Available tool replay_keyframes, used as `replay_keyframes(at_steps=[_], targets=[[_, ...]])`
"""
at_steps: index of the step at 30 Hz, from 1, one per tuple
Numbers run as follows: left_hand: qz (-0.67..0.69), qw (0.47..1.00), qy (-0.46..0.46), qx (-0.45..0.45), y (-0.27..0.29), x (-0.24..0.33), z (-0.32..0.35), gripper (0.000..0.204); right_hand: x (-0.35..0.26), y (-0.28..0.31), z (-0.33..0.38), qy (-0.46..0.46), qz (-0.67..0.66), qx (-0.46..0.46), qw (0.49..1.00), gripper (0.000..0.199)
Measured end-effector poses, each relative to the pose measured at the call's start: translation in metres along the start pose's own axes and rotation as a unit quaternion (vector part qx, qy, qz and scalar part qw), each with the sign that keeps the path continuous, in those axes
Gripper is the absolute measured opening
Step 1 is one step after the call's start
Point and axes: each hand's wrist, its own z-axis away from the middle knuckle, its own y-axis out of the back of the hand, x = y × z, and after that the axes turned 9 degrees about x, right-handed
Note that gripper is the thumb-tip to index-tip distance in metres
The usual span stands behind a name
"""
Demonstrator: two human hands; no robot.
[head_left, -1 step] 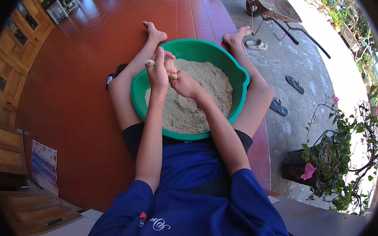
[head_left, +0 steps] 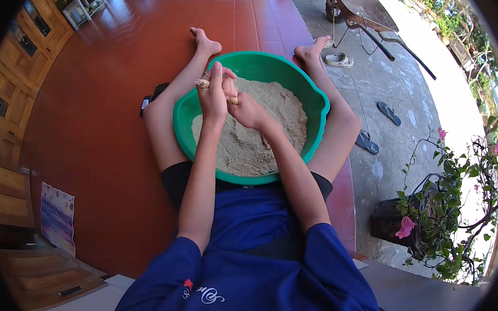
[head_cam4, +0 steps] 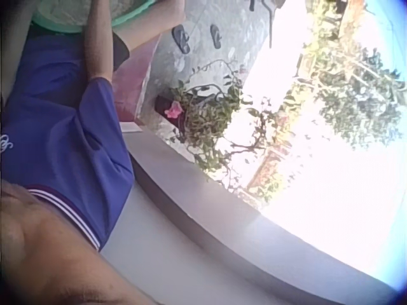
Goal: Mixing rice bran in a basin using a bamboo stick and hands.
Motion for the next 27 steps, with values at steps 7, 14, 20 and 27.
replay_keyframes(at_steps=[7,14,20,27], targets=[[-0.059,0.987,-0.115,-0.091,-0.032,-0.004,0.032,0.052,0.023,0.025,-0.003,0.12,0.025,0.164,0.979,0.023],[-0.073,0.987,-0.124,-0.074,-0.047,-0.041,0.033,0.05,0.045,0.049,-0.007,0.156,0.154,0.201,0.955,0.032],[-0.131,0.975,-0.156,-0.087,-0.09,-0.049,0.01,0.051,0.092,0.06,-0.035,0.307,0.083,0.293,0.902,0.033],[-0.2,0.976,-0.069,-0.046,-0.055,-0.026,-0.002,0.053,0.046,0.023,-0.004,0.025,-0.047,0.125,0.991,0.039]])
